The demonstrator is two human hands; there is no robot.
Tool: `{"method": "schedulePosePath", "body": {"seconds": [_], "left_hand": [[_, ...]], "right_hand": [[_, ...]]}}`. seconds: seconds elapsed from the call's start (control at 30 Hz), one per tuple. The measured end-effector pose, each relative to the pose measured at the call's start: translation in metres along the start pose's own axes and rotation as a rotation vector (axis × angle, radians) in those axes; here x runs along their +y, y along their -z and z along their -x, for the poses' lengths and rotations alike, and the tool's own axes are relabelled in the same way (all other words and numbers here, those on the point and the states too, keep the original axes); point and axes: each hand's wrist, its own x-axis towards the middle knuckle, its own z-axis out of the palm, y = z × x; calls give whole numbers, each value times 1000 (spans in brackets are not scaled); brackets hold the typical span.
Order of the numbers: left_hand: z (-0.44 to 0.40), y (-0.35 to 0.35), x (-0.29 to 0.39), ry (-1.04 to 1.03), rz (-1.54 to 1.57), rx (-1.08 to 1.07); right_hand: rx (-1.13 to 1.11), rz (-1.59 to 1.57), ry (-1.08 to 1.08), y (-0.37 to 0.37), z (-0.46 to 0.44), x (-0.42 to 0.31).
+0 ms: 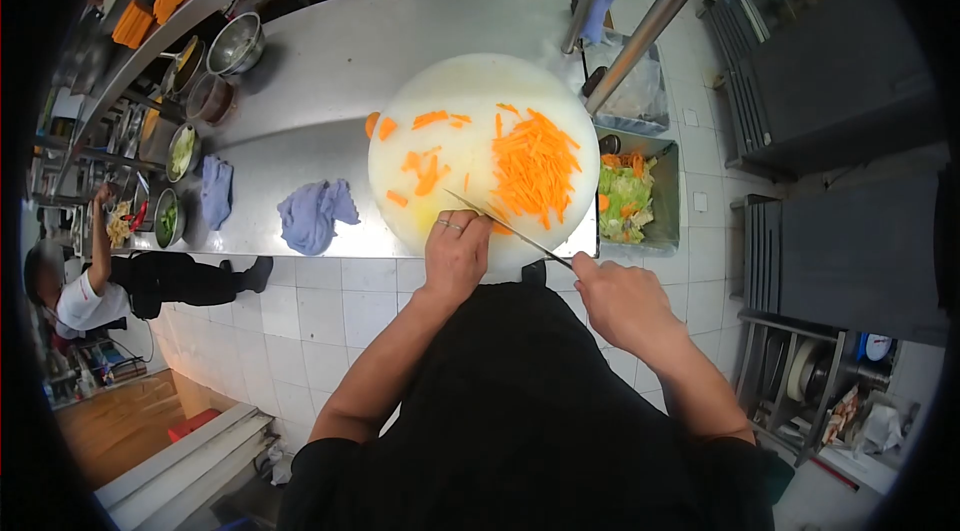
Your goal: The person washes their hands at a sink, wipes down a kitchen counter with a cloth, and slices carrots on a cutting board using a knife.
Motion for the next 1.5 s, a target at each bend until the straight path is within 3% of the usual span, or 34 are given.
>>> {"method": "schedulePosePath", "body": {"seconds": [0.07, 0.27, 0.37, 0.77, 0.87, 1.1, 1.17, 1.3, 1.4, 1.47, 1.5], "left_hand": [[1, 0, -1, 25, 21, -28], [-1, 1, 0, -4, 7, 11], [2, 0, -1, 11, 15, -5], [4, 1, -2, 10, 5, -29], [2, 5, -4, 22, 20, -89], [-38, 44, -53, 165, -224, -36], [-40, 44, -73, 203, -245, -167], [-49, 49, -86, 187, -266, -167], [-59, 59, -71, 274, -98, -102], [-60, 61, -46, 354, 204, -293], [-58, 60, -37, 352, 274, -431]], "right_hand": [[14, -109, 18, -27, -14, 9], [-5, -18, -7, 5, 2, -3], [-1, -143, -1, -22, -15, 7], [3, -49, -13, 1, 6, -6], [-15, -164, -13, -35, -10, 8], [80, -204, 11, -17, 3, 0], [-3, -143, -18, -22, 5, -2], [-32, -174, -21, -29, -2, 10], [37, -201, -30, -23, -13, 23], [56, -198, -153, -5, -12, 15], [109, -174, -108, -8, -10, 15]]}}
